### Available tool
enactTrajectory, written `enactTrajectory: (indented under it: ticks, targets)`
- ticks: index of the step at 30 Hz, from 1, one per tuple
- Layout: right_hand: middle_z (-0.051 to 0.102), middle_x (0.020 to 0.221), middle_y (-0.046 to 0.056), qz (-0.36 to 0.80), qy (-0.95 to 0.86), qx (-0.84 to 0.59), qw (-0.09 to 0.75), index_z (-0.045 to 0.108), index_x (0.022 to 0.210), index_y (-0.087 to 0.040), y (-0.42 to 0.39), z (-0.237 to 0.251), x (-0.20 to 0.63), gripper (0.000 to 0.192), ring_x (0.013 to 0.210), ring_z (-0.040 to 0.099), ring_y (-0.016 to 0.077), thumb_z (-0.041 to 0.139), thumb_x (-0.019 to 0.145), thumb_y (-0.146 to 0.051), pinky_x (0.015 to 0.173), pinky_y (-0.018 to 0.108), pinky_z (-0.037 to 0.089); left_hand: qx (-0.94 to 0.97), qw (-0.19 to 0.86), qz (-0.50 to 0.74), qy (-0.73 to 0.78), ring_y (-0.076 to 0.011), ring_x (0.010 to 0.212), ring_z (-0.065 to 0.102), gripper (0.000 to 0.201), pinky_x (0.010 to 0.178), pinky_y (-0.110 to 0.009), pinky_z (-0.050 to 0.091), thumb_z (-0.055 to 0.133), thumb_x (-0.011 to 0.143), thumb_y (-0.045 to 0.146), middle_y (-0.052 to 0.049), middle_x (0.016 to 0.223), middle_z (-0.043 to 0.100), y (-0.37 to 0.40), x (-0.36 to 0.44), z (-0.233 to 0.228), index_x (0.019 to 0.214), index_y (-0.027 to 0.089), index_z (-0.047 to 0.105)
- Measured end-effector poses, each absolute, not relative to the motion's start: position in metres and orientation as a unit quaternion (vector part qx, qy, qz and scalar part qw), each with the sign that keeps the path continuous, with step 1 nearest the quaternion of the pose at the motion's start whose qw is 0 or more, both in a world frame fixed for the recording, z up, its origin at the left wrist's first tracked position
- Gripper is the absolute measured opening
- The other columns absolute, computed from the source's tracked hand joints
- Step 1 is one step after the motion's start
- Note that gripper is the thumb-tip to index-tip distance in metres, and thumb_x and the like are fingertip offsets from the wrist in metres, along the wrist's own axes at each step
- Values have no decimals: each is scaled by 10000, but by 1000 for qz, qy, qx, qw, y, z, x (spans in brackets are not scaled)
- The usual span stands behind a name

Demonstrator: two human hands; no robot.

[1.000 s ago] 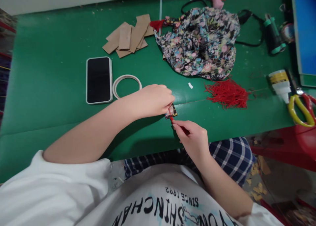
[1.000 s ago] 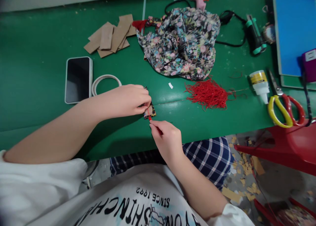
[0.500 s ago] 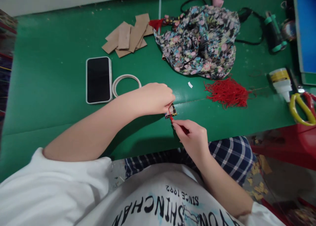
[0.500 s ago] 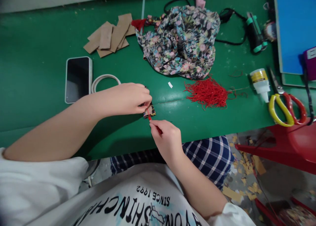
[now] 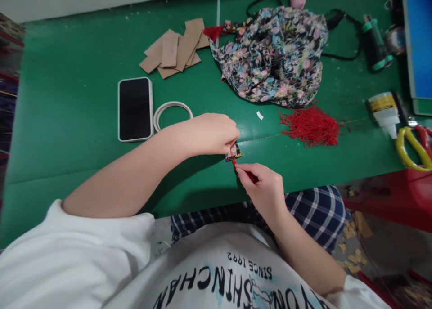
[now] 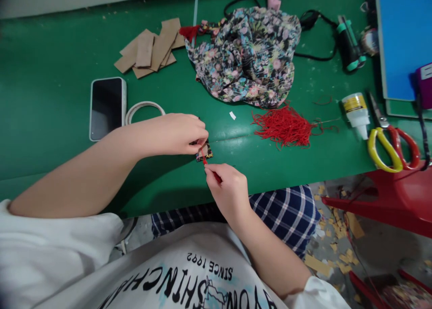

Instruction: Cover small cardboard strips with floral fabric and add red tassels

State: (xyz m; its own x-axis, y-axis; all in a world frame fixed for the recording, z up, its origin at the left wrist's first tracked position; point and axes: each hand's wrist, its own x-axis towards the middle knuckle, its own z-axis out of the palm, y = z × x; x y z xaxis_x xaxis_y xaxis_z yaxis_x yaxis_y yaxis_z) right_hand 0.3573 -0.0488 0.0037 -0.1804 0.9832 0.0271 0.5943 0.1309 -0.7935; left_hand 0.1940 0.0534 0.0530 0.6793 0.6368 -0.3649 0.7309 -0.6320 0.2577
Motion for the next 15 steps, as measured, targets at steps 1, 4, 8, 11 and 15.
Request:
enactTrajectory:
  ticks: [1,4,8,11,15]
  targets:
    - [705,736,4,333,-693,-570,291,701,792,-210,-49,4,357,174,632,620,112,529,789,-186,627,239,511,895,199,-121,380,-168,681,536,127,535,-268,312,524,724,202,-41,654,580,53,194,54,611,176,575]
    - [701,732,2,333,-695,-568,288,698,793,-215,-50,4,358,177,631,617,113,523,792,-190,622,239,506,893,205,-123,381,-165,677,535,121,543,-267,316,533,721,200,-40,661,583,53,195,56,612,177,580]
    - [701,727,4,331,-699,-564,289,696,782,-205,-51,5,358,172,626,615,107,526,791,-179,615,229,497,896,188,-138,378,-167,679,531,144,544,-271,312,511,735,208,-48,673,590,52,196,57,622,171,591]
    - [703,730,4,331,-701,-560,291,695,786,-193,-51,6,358,165,626,615,101,531,790,-169,615,219,491,897,181,-148,375,-166,686,530,161,548,-269,313,492,748,216,-54,696,602,51,197,58,643,170,605]
    - [704,735,0,325,-706,-554,299,695,795,-186,-51,5,359,159,629,617,95,538,790,-163,615,211,490,895,177,-159,378,-170,704,541,173,550,-267,313,482,761,221,-59,726,609,50,199,60,678,166,623]
